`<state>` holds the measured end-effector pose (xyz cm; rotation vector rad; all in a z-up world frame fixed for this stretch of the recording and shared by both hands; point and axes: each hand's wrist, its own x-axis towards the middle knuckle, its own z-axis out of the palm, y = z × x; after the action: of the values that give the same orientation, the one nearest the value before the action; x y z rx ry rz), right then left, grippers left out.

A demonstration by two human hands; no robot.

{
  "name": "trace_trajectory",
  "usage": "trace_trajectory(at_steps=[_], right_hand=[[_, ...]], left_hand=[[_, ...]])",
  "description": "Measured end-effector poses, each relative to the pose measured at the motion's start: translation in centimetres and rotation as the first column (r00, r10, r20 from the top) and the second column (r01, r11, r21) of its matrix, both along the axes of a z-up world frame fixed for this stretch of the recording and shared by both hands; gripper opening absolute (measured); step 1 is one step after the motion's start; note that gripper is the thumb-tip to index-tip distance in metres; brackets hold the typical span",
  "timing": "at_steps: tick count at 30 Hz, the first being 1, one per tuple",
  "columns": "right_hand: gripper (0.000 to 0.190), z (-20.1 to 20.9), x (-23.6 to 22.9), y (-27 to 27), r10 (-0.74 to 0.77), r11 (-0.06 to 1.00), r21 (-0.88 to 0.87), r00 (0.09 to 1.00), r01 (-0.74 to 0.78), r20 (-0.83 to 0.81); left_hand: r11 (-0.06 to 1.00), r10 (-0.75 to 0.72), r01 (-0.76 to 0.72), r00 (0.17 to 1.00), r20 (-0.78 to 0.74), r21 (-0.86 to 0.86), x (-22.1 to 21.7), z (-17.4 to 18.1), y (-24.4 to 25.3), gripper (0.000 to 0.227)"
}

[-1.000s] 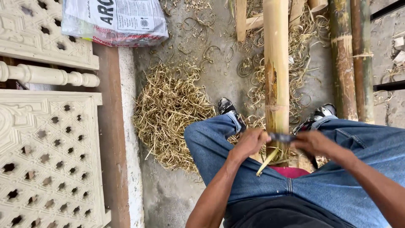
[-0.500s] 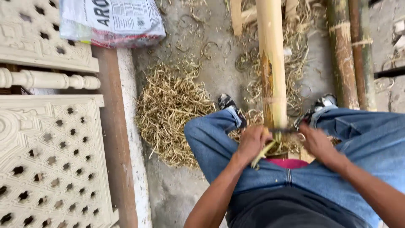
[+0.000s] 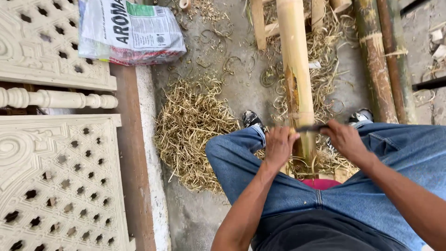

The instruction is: Shaving the outer layer of a bamboo pole using a curved blade.

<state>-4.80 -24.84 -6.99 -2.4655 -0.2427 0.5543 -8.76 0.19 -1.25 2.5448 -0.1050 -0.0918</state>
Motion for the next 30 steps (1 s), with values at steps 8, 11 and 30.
trace_trajectory(at_steps=[8, 11, 30], right_hand=[[0.032, -3.7, 0.0, -1.8, 0.253, 0.967, 0.080, 0.950, -0.242, -0.183], [0.032, 2.3, 5.2, 1.4, 0.029, 0.999, -0.035, 0.999, -0.030, -0.016], [0.030, 1.3, 3.1, 0.7, 0.119, 0.992, -0.035, 0.985, -0.124, -0.127]], left_hand=[[0.984, -0.178, 0.165, 0.954, -0.243, -0.072, -0.5, -0.4, 0.4, 0.032], [0.999, -0.040, 0.037, 0.989, 0.144, 0.026, 4.4, 0.3, -0.2, 0.030], [0.990, -0.106, 0.100, 0.993, 0.056, 0.100, 2.4, 2.9, -0.8, 0.034]])
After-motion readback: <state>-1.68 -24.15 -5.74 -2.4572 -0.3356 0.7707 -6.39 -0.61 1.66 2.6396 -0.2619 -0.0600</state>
